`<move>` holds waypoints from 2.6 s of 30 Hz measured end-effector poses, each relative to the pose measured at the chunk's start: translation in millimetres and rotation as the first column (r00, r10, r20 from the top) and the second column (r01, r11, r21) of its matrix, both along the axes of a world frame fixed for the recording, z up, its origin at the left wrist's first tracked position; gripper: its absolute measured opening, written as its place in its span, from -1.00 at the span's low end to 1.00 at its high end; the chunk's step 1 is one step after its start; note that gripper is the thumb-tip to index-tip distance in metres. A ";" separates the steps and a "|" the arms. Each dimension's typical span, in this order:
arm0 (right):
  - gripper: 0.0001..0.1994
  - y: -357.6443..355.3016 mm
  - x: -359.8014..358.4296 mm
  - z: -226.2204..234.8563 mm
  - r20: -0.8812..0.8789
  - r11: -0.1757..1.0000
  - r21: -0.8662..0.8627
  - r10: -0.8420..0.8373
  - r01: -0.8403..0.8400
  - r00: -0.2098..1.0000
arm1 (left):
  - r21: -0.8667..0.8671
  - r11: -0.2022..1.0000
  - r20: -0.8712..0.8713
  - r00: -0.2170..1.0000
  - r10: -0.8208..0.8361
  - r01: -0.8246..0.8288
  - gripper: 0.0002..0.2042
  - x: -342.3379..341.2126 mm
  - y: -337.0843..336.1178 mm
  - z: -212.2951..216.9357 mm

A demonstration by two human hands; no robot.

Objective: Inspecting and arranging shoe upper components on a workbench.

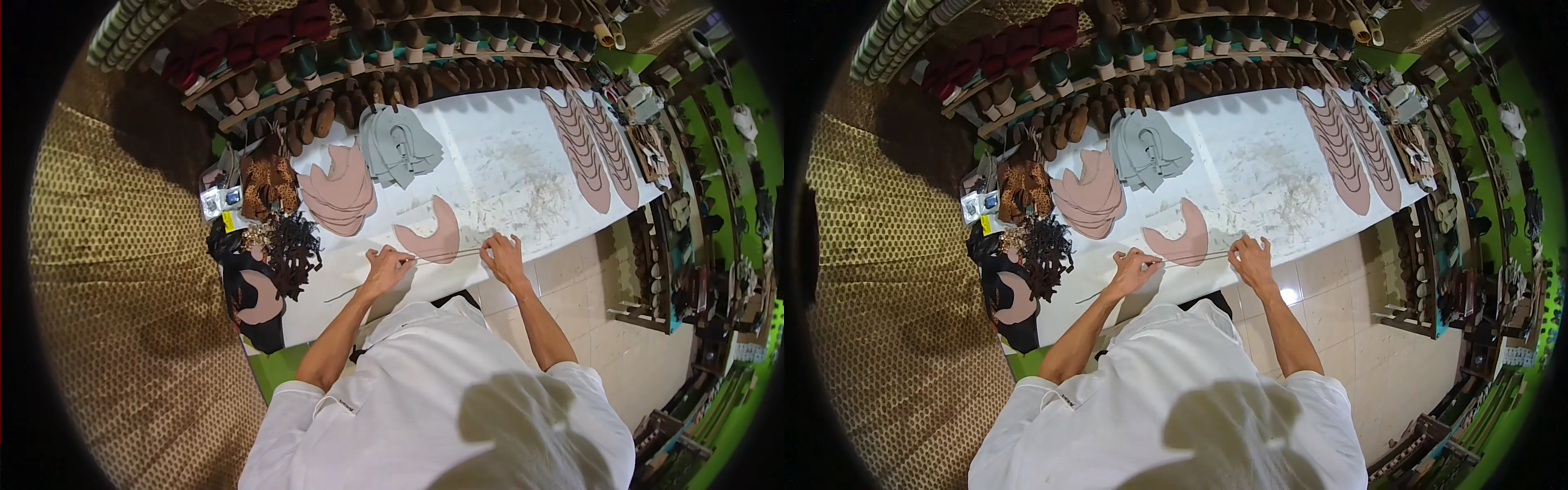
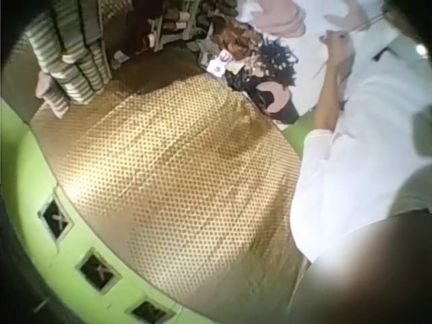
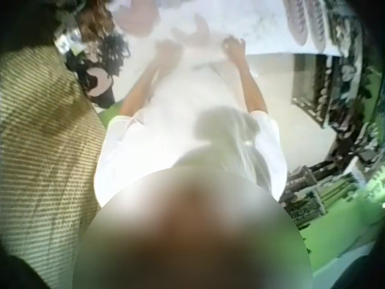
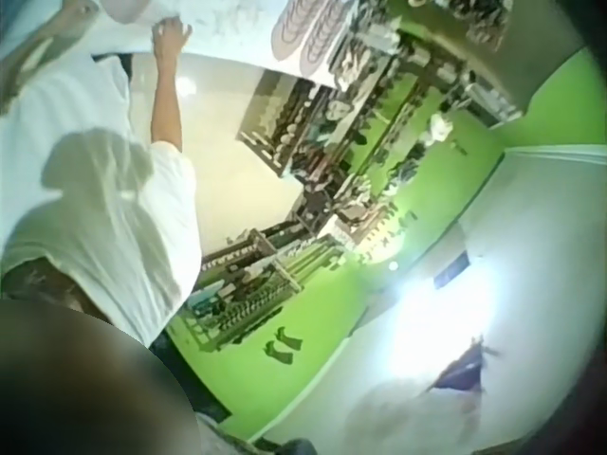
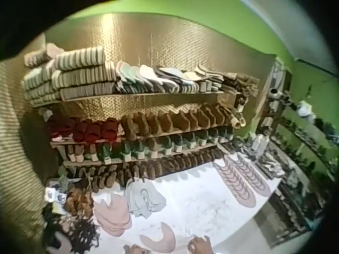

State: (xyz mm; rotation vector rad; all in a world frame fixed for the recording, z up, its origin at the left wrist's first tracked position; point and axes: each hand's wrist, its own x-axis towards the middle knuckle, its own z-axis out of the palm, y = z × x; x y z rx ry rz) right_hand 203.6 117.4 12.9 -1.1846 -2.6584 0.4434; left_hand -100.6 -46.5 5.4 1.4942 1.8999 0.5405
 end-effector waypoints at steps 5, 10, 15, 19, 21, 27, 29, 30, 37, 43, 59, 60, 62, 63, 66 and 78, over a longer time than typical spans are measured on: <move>-0.90 15.8 13.3 -9.6 0.037 1.000 0.011 -0.028 0.027 0.999 | 0.051 0.999 -0.057 0.998 -0.011 0.014 -0.84 7.7 33.6 -5.4; -0.91 22.3 21.9 -18.6 0.063 0.999 0.008 -0.038 0.038 0.997 | 0.053 0.999 -0.119 0.993 0.017 -0.011 -0.87 8.9 40.5 -15.9; -0.89 23.7 28.0 -18.4 -0.018 0.994 -0.066 -0.088 0.087 0.996 | 0.129 0.992 -0.171 0.985 0.035 -0.012 -0.83 2.8 34.4 -16.2; -0.86 20.9 21.5 -9.0 -0.013 0.979 -0.110 -0.176 0.173 0.984 | 0.111 0.991 -0.167 0.981 0.097 -0.079 -0.78 -5.0 23.7 -16.9; -0.89 18.4 8.2 -5.5 -0.121 0.929 -0.081 -0.368 0.361 0.922 | 0.154 0.977 -0.187 0.966 0.176 -0.148 -0.71 -8.4 18.0 -17.7; -0.88 -7.8 -97.2 0.2 -0.336 0.976 -0.080 0.167 -0.204 0.927 | 0.131 0.982 -0.394 0.902 0.176 -0.135 -0.64 -12.9 8.6 -21.5; -0.87 -13.3 -126.0 1.4 -0.330 0.947 -0.112 0.250 -0.300 0.911 | 0.107 0.984 -0.388 0.906 0.172 -0.141 -0.63 -13.4 8.5 -19.6; -0.87 -16.1 -135.5 -2.1 -0.307 0.939 -0.055 0.307 -0.339 0.901 | 0.087 0.987 -0.379 0.912 0.156 -0.133 -0.62 -13.6 8.7 -18.6; -0.86 -16.1 -144.1 -16.8 -0.163 0.878 -0.008 0.471 -0.479 0.867 | 0.092 0.979 -0.329 0.922 0.203 -0.183 -0.56 -13.0 10.1 -18.7; -0.90 -12.4 -159.6 -6.6 -0.271 0.931 -0.073 0.327 -0.359 0.905 | 0.091 0.973 -0.312 0.922 0.230 -0.212 -0.55 -15.6 7.2 -26.1; -0.86 9.0 -204.5 -18.0 -0.275 0.933 -0.196 0.243 -0.302 0.930 | 0.044 0.971 -0.234 0.942 0.241 -0.237 -0.49 -15.4 10.0 -17.0; -0.86 9.2 -204.9 -18.2 -0.275 0.933 -0.196 0.244 -0.303 0.930 | 0.051 0.970 -0.230 0.943 0.241 -0.236 -0.49 -15.1 9.8 -16.4; -0.86 9.3 -205.2 -18.5 -0.258 0.929 -0.223 0.236 -0.295 0.937 | 0.038 0.971 -0.228 0.943 0.240 -0.238 -0.49 -14.7 9.7 -15.2; -0.86 9.5 -205.7 -18.3 -0.258 0.929 -0.223 0.236 -0.296 0.937 | 0.026 0.971 -0.228 0.944 0.239 -0.239 -0.49 -14.8 9.8 -15.1; -0.86 9.9 -206.7 -17.9 -0.256 0.934 -0.208 0.235 -0.290 0.938 | 0.024 0.972 -0.219 0.948 0.232 -0.232 -0.49 -15.8 9.5 -14.5; -0.84 10.0 -210.7 -15.2 -0.221 0.932 -0.221 0.240 -0.289 0.945 | 0.063 0.976 -0.275 0.937 0.217 -0.208 -0.43 -18.2 10.9 -18.4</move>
